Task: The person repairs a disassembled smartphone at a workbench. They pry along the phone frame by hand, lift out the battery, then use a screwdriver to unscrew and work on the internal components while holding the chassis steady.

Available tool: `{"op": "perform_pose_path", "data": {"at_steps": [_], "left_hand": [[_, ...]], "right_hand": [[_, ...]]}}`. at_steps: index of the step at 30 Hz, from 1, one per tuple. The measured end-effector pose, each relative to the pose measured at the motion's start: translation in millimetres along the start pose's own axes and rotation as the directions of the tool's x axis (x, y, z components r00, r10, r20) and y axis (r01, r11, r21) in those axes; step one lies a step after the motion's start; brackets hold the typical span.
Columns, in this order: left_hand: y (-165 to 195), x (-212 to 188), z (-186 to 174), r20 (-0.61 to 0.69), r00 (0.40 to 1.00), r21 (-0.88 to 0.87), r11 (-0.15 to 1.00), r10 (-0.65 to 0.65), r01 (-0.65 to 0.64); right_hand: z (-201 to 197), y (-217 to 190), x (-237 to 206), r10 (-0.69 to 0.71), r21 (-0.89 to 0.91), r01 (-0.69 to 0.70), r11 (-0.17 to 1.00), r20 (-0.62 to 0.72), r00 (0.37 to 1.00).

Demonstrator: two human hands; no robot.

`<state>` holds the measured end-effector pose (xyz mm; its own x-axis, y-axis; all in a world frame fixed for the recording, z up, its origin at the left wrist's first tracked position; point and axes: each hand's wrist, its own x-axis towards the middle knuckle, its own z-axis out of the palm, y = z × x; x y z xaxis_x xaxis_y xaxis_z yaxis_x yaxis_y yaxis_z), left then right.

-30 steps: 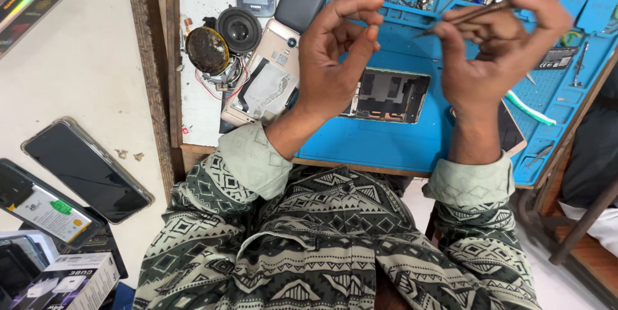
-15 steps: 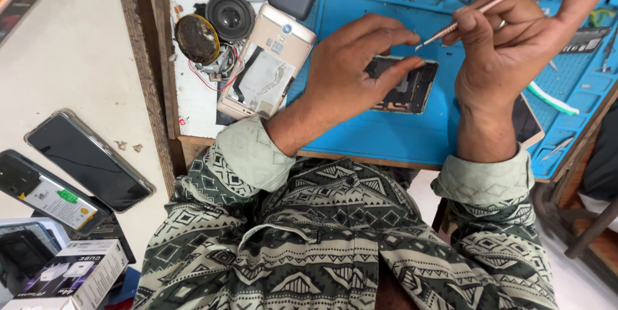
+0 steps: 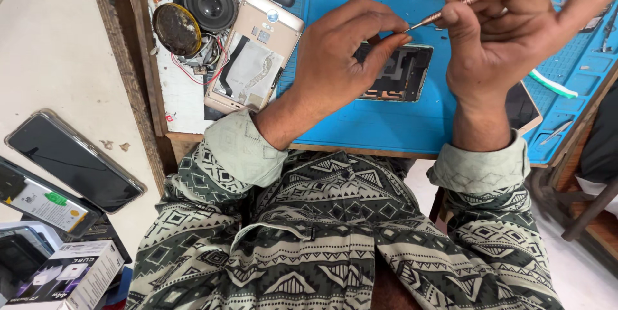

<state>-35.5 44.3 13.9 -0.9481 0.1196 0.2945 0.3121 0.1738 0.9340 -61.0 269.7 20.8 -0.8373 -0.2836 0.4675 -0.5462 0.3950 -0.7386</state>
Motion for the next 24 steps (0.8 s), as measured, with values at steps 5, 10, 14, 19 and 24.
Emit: {"op": "perform_pose_path", "data": {"at_steps": [5,10,14,19,24], "left_hand": [[1,0,-2,-0.009,1.000,0.060,0.998,0.006,-0.006],[0,0,-2,-0.013,1.000,0.107,0.994,0.011,-0.010],[-1,0,-2,-0.008,1.000,0.064,0.998,0.005,-0.004],[-2,-3,-1,0.059,0.997,-0.024,0.999,-0.044,0.045],[-6,-7,-3,0.192,0.970,0.172,0.968,0.150,-0.183]], "right_hand": [[1,-11,9,-0.178,-0.040,0.179,0.983,0.036,0.983],[7,-13,17,-0.269,-0.067,0.270,0.961,0.018,0.963],[5,-16,19,-0.275,-0.099,0.280,0.955,0.064,0.959],[0,-10,4,-0.217,-0.071,0.217,0.974,0.012,0.976],[-20,-11,-34,0.029,-0.099,-0.044,0.994,-0.148,0.988]]}}
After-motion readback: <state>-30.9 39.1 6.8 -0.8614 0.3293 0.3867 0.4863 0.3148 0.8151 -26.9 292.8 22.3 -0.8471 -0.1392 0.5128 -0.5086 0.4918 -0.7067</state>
